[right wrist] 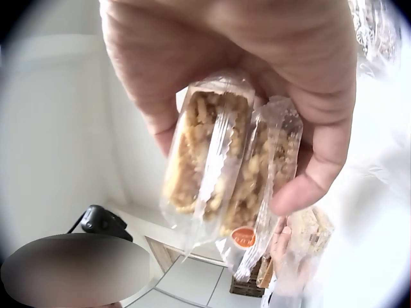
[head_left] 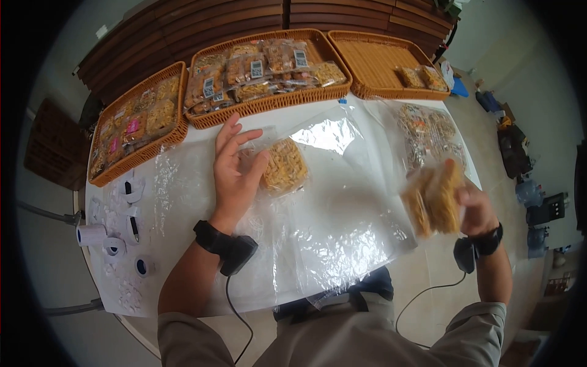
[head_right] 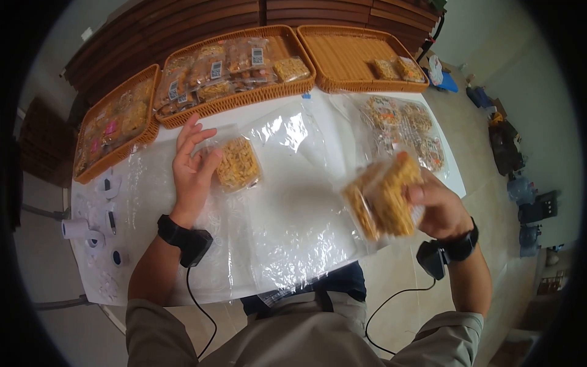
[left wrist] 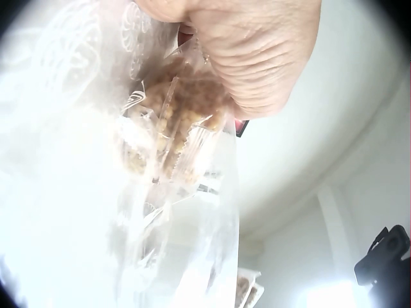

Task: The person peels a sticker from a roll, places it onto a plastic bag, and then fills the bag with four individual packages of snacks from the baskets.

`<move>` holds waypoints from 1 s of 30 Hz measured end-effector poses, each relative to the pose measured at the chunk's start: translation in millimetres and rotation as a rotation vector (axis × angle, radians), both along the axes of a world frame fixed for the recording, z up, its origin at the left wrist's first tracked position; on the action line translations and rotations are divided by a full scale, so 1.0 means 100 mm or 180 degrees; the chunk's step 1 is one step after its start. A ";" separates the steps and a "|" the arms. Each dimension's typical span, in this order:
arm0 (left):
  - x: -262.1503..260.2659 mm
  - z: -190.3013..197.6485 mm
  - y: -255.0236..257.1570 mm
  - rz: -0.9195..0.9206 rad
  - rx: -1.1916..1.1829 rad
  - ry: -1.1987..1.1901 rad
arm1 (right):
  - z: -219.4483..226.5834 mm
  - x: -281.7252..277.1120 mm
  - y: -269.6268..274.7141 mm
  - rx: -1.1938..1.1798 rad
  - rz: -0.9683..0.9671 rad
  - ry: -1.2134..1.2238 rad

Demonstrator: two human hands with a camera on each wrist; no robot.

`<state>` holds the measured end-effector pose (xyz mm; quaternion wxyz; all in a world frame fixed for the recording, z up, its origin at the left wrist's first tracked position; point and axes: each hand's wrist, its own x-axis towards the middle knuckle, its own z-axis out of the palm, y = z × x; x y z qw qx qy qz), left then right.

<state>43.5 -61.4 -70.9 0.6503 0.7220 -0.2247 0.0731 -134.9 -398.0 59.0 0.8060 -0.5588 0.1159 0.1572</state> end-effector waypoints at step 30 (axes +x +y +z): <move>-0.02 0.04 -0.03 -0.0147 -0.0301 0.0272 | -0.51 -0.67 0.77 -0.0132 0.0454 0.0271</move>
